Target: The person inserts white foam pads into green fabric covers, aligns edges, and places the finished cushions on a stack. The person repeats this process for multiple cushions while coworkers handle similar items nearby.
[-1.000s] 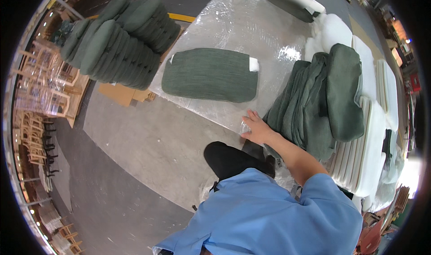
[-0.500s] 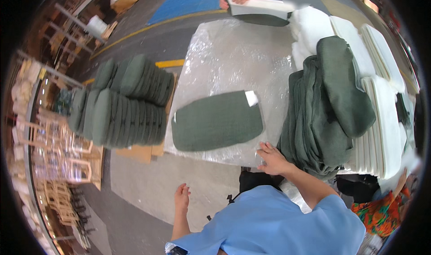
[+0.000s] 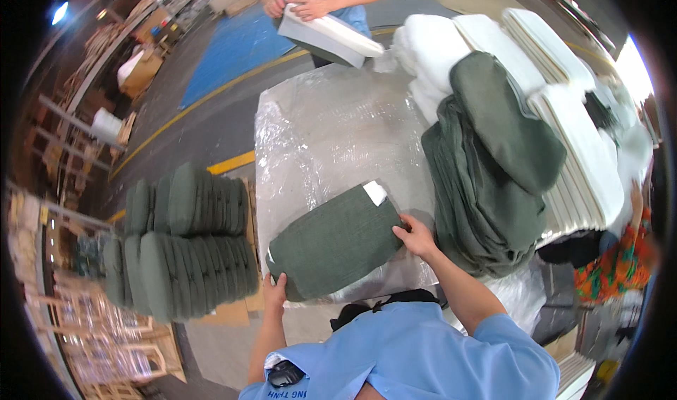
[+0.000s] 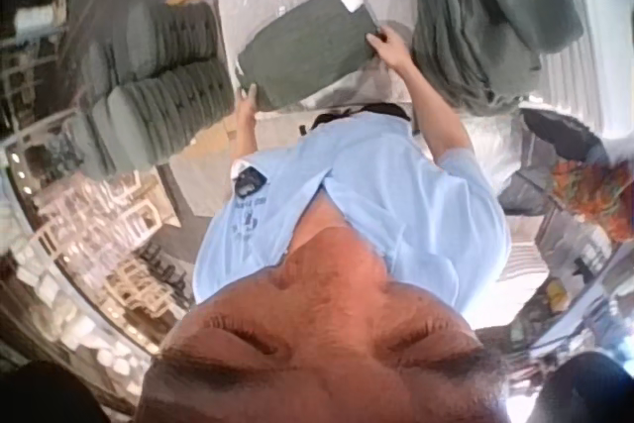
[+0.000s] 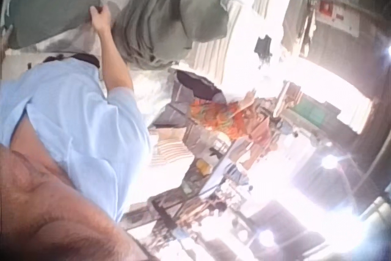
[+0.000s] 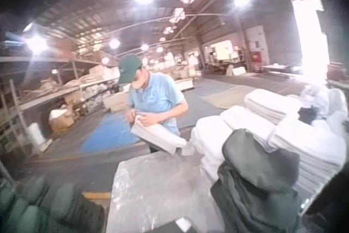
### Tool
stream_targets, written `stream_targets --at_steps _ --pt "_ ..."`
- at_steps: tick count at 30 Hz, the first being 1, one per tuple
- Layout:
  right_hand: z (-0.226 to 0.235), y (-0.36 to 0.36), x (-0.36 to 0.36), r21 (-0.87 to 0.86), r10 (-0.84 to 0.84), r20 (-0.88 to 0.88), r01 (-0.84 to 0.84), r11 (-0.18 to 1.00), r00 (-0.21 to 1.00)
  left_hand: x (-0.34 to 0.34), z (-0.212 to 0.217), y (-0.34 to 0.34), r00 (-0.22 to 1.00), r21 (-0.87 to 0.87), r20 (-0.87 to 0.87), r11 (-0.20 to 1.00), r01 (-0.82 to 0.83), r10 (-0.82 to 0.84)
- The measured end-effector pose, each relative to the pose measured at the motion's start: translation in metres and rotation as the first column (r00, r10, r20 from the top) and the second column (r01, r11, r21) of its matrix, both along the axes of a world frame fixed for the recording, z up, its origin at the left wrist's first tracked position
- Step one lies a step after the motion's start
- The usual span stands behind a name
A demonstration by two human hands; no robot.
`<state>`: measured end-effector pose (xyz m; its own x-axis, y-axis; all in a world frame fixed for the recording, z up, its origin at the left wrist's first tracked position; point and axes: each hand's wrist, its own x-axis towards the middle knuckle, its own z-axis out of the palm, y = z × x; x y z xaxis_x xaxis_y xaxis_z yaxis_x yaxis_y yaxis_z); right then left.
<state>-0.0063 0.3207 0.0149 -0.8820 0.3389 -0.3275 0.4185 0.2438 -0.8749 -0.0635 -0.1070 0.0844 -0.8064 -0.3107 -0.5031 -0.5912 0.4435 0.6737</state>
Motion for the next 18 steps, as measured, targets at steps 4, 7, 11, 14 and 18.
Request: stream_targets --at_steps 4,7,11,14,18 --pt "0.021 -0.016 -0.007 -0.246 -0.138 0.116 0.163 0.956 0.984 -0.006 -0.003 -0.015 0.998 0.18 -0.06 0.984 0.017 -0.006" --pt "0.073 -0.028 0.003 -0.162 -0.186 0.025 0.188 0.969 0.982 -0.025 0.02 -0.052 0.993 0.364 -0.081 0.925 0.11 -0.086" --pt "0.143 -0.035 0.027 -0.212 -0.211 0.067 0.221 0.952 0.975 -0.057 0.08 -0.084 0.967 0.517 0.045 0.834 0.192 -0.251" --pt "0.145 -0.058 0.029 0.012 -0.215 0.006 0.215 0.977 0.977 -0.079 0.09 -0.116 0.963 0.548 0.066 0.816 0.184 -0.262" --pt "0.104 -0.102 0.026 0.22 -0.314 0.065 0.293 0.93 0.947 -0.096 0.045 -0.12 0.961 0.499 0.165 0.859 0.111 -0.22"
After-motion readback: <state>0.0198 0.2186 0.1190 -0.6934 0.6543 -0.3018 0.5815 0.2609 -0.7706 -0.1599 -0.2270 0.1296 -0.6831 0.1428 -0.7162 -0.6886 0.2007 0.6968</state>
